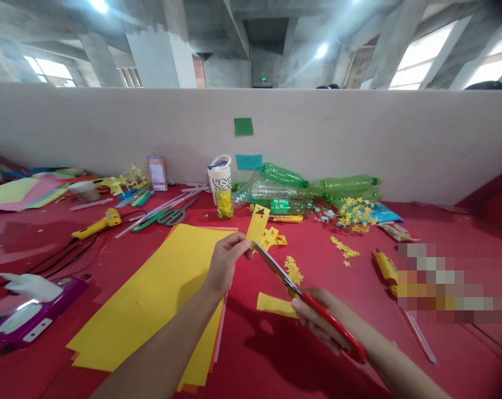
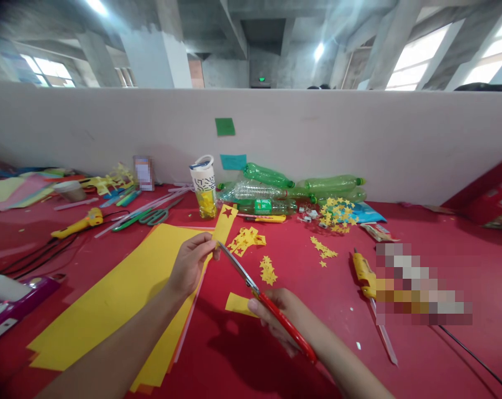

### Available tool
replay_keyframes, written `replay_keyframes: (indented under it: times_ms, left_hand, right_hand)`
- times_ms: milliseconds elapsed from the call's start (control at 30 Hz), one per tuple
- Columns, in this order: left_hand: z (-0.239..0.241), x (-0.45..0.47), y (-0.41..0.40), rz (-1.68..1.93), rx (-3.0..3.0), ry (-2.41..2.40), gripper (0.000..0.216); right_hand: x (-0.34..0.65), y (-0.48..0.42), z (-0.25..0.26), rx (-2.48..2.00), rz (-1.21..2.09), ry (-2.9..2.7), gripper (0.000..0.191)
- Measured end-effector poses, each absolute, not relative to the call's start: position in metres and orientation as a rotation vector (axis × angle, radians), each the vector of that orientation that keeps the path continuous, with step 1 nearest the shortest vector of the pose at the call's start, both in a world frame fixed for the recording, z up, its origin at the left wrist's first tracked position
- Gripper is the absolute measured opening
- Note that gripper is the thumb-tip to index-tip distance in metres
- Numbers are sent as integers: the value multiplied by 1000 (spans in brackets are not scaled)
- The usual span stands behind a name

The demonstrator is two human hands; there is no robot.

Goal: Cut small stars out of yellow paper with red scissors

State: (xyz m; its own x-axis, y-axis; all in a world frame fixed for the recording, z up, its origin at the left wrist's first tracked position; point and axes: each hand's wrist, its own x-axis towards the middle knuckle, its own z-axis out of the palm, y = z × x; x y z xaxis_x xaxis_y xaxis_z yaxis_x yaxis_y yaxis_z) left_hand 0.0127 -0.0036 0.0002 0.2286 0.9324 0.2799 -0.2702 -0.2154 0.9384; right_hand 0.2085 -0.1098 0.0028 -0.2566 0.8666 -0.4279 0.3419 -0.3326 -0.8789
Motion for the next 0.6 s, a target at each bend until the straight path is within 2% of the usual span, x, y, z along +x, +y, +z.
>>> replay_keyframes:
  times_ms: [600]
  left_hand:
    - [-4,19,-11,1257,1345,720,25]
  right_hand:
    - [204,-113,-6,-1449,1624,-1426,46]
